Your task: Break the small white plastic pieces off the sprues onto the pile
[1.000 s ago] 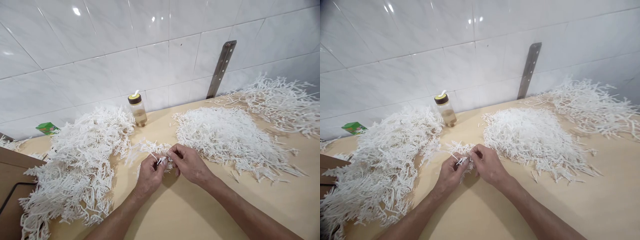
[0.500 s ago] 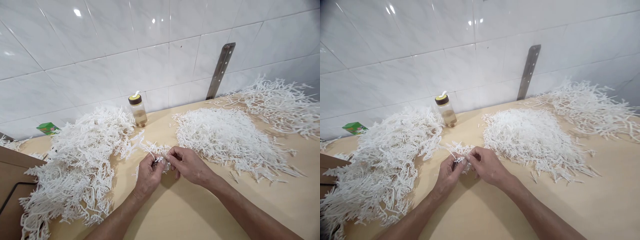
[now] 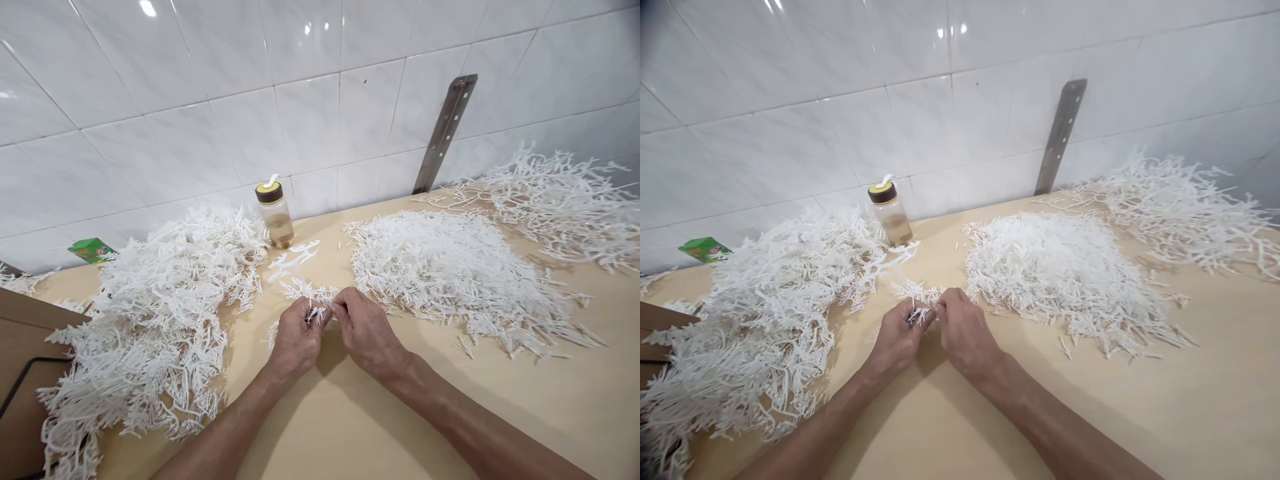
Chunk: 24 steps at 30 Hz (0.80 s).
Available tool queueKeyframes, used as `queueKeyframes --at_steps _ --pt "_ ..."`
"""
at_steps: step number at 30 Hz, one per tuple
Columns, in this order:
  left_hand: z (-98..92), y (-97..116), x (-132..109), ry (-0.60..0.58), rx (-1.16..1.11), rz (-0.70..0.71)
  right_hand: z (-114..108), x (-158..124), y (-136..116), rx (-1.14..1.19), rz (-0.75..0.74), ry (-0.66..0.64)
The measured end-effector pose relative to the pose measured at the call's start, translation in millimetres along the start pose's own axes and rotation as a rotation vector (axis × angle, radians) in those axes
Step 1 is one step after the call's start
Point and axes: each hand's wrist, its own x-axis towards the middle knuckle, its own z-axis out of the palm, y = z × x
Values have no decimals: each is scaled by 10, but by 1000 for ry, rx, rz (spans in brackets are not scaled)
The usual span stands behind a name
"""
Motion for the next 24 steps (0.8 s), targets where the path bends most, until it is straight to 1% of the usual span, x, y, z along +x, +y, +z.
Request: queueKeyframes --at_steps 1,3,4,5,8,10,12,13,15,16,18,20,24 --pt "5 0 -6 -5 0 3 -3 17 27 -66 -31 72" --pt "18 -1 -23 -21 -2 10 -51 64 107 -170 -7 172" --pt "25 0 -31 -24 -2 2 -91 89 152 -206 14 196" --pt "32 0 -35 -17 -3 -16 -138 112 194 -240 27 191" --pt "40 0 -30 34 -9 -79 -289 152 247 -304 63 127" --pt "36 4 -19 59 -19 -92 -373 148 193 -318 71 123" --pt "26 16 -10 66 -32 -91 -425 120 78 -281 19 104" --pt "20 25 -7 68 -37 -91 -435 98 11 -220 -43 46" --pt "7 46 -1 71 -60 -107 -421 46 -109 -81 -177 -136" --pt "1 55 3 68 -79 -122 -400 22 -152 -48 -218 -198" --pt "-7 63 10 51 -119 -152 -343 -15 -188 -17 -243 -264" --pt "-8 54 18 32 -115 -154 -290 -27 -168 8 -239 -257" --pt "-1 23 23 11 -54 -101 -248 3 -74 44 -236 -181"
